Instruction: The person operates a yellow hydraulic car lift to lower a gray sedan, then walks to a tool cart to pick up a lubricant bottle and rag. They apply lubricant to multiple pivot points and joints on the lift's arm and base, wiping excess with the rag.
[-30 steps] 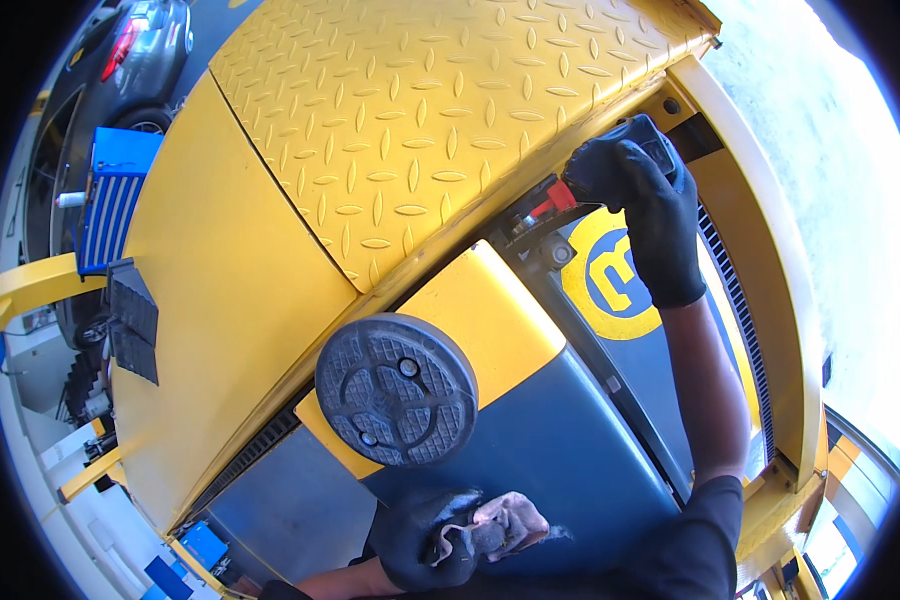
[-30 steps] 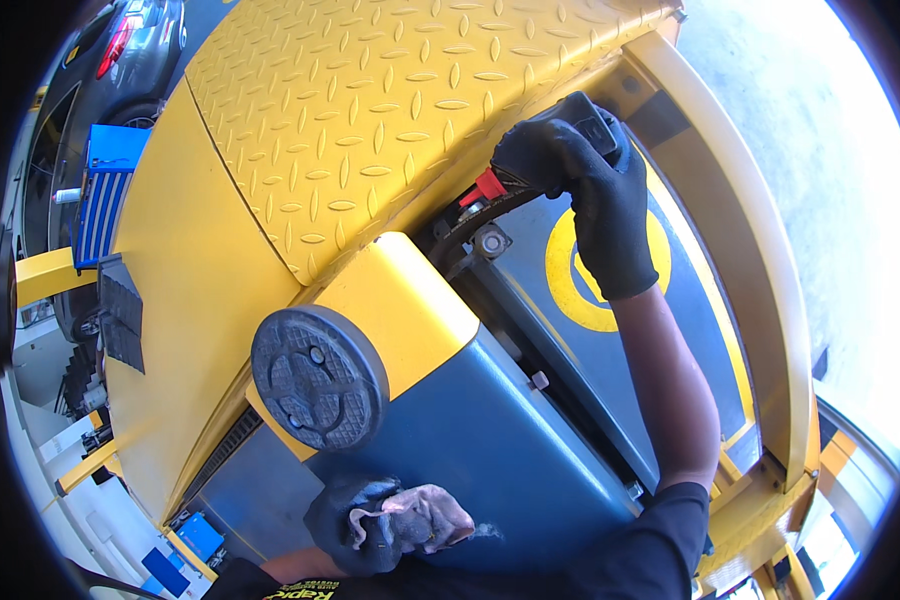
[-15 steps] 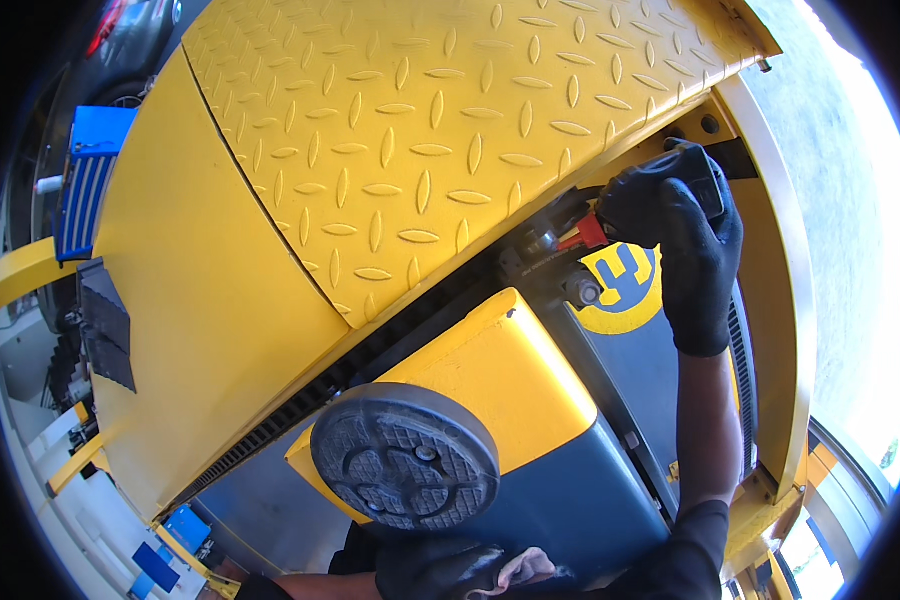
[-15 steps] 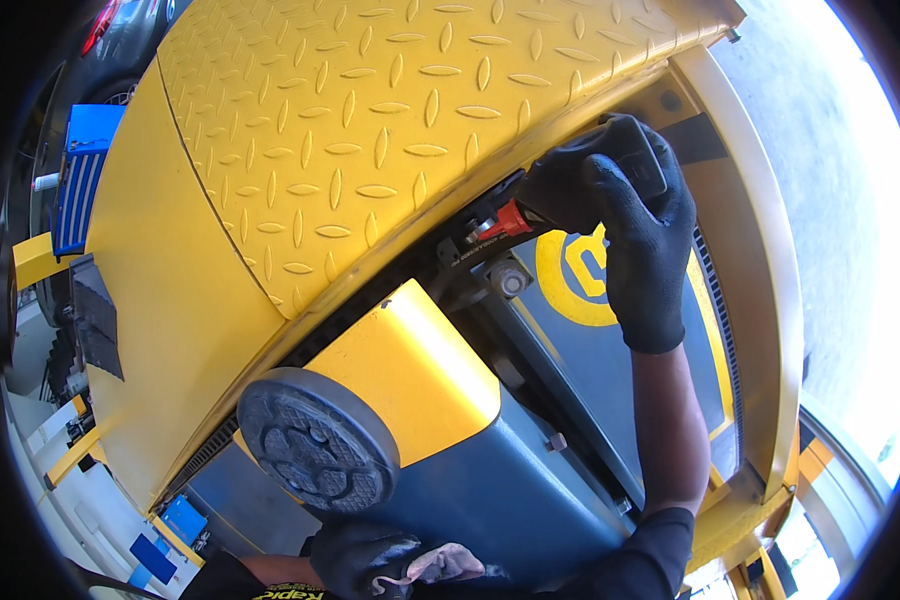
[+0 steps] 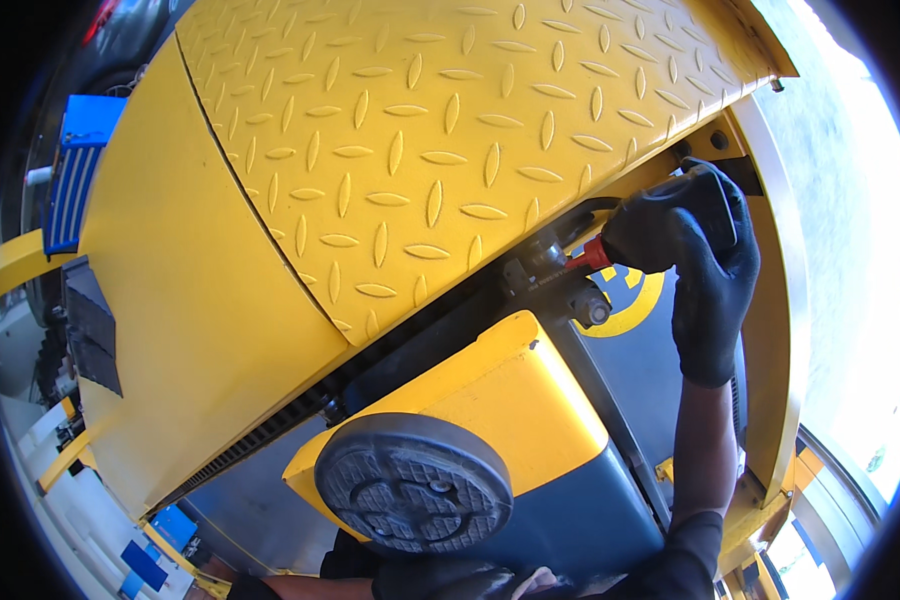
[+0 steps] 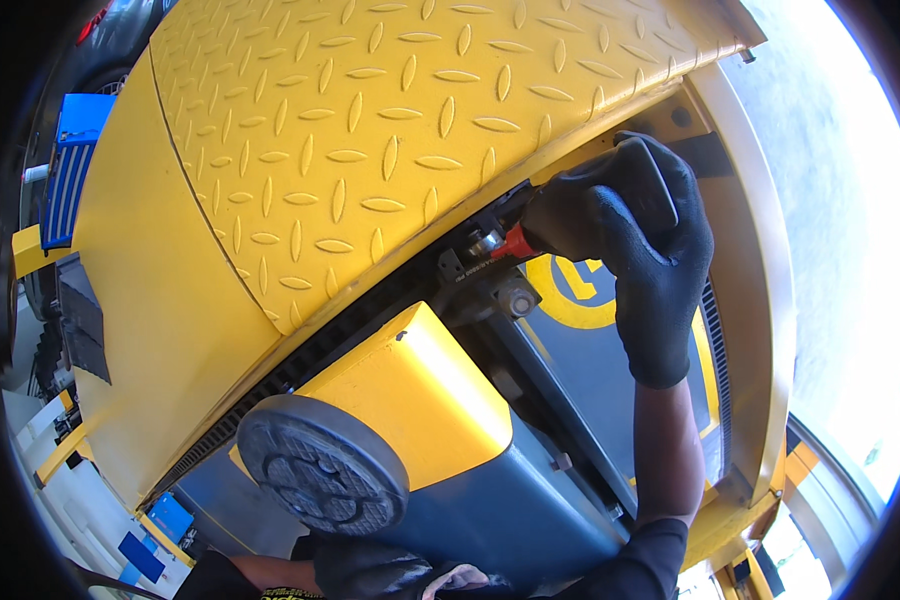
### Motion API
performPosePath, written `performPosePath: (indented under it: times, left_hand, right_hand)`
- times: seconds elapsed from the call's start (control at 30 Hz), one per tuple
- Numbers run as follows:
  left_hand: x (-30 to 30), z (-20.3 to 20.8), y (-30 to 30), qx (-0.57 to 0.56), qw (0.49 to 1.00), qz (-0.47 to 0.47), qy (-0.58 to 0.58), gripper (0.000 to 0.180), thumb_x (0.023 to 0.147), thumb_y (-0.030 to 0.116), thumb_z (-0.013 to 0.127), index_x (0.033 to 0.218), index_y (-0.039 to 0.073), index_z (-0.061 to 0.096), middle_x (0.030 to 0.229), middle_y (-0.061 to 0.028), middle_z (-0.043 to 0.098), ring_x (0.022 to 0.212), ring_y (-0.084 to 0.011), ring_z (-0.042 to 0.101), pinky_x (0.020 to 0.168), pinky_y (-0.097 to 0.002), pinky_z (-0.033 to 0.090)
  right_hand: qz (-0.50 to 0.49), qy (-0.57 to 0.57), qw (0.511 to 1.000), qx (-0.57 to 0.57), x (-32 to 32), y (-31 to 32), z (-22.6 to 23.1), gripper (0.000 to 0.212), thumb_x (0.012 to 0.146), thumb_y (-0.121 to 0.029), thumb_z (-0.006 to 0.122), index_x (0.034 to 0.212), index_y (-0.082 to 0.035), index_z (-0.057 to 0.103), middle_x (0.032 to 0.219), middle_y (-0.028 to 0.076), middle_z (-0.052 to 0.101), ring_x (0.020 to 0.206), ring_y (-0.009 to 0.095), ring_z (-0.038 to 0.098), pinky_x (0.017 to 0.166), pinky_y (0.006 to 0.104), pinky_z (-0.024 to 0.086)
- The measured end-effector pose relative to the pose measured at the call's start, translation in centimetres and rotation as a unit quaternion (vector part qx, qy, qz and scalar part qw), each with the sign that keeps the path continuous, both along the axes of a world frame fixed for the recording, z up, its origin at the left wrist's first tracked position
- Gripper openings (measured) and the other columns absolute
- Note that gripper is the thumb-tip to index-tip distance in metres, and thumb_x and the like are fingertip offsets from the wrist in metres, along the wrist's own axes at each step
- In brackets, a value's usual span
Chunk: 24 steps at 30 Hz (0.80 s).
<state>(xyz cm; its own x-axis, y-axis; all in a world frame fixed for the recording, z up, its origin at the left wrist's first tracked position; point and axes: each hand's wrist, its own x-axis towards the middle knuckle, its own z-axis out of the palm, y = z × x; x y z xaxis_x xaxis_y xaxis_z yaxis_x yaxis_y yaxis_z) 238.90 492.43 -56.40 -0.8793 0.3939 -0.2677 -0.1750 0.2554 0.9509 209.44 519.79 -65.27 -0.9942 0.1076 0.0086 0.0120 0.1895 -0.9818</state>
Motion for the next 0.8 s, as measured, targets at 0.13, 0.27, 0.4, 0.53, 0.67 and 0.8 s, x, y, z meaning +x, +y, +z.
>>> performPosePath:
  times: [0.13, 0.27, 0.4, 0.53, 0.67, 0.8]
  left_hand:
    - [1.8, -1.9, -0.7, 0.154, 0.950, -0.014, -0.271, 0.024, 0.104, 0.015, 0.063, 0.123, 0.003, 0.070, 0.118, -0.0092, 0.073, 0.105, -0.0182, 0.070, 0.092, -0.0319, 0.057]
    - [0.7, -1.7, -0.4, 0.096, 0.988, -0.027, -0.116, 0.023, 0.104, 0.016, 0.064, 0.122, 0.003, 0.070, 0.117, -0.0093, 0.073, 0.103, -0.0185, 0.070, 0.090, -0.0321, 0.057]
    - [-0.4, -1.6, -0.4, 0.068, 0.997, -0.022, -0.043, 0.023, 0.103, 0.017, 0.065, 0.121, 0.003, 0.071, 0.115, -0.0094, 0.073, 0.102, -0.0187, 0.071, 0.089, -0.0323, 0.057]
    - [-1.5, -2.0, -0.9, 0.026, 0.999, -0.008, 0.031, 0.023, 0.102, 0.018, 0.066, 0.120, 0.003, 0.071, 0.114, -0.0095, 0.073, 0.100, -0.0190, 0.071, 0.087, -0.0324, 0.058]
    - [-2.2, -1.8, -1.1, -0.008, 0.997, 0.002, 0.076, 0.023, 0.101, 0.019, 0.067, 0.118, 0.003, 0.072, 0.113, -0.0096, 0.073, 0.098, -0.0193, 0.072, 0.086, -0.0326, 0.058]
    - [-2.4, -1.8, -1.3, -0.036, 0.993, 0.009, 0.114, 0.024, 0.101, 0.019, 0.068, 0.117, 0.003, 0.073, 0.111, -0.0097, 0.074, 0.097, -0.0196, 0.072, 0.084, -0.0328, 0.059]
  right_hand:
    - [0.011, 0.007, 1.000, 0.017, -0.1, -0.8, 0.9, 0.052, 0.093, -0.020, 0.079, 0.138, -0.001, 0.061, 0.124, 0.012, 0.070, 0.116, 0.023, 0.069, 0.102, 0.0364, 0.056]
    - [0.010, 0.007, 0.999, 0.049, 0.1, -1.8, 2.0, 0.050, 0.093, -0.014, 0.077, 0.138, 0.000, 0.061, 0.126, 0.012, 0.068, 0.117, 0.022, 0.069, 0.103, 0.0353, 0.056]
    - [0.022, 0.033, 0.994, 0.103, 0.0, -2.2, 2.4, 0.050, 0.094, -0.011, 0.076, 0.140, 0.000, 0.060, 0.127, 0.013, 0.068, 0.118, 0.024, 0.069, 0.102, 0.0370, 0.057]
    - [0.055, 0.085, 0.980, 0.169, -0.1, -2.1, 2.5, 0.049, 0.095, -0.008, 0.075, 0.141, 0.001, 0.059, 0.127, 0.014, 0.069, 0.117, 0.026, 0.070, 0.100, 0.0393, 0.060]
    - [0.075, 0.079, 0.979, 0.170, -0.2, -2.7, 3.0, 0.049, 0.095, -0.006, 0.074, 0.141, 0.002, 0.058, 0.126, 0.015, 0.070, 0.109, 0.026, 0.074, 0.096, 0.0386, 0.062]
    - [0.093, 0.070, 0.978, 0.175, -0.3, -3.4, 3.0, 0.052, 0.094, -0.005, 0.074, 0.142, 0.002, 0.057, 0.123, 0.015, 0.071, 0.106, 0.025, 0.076, 0.095, 0.0379, 0.063]
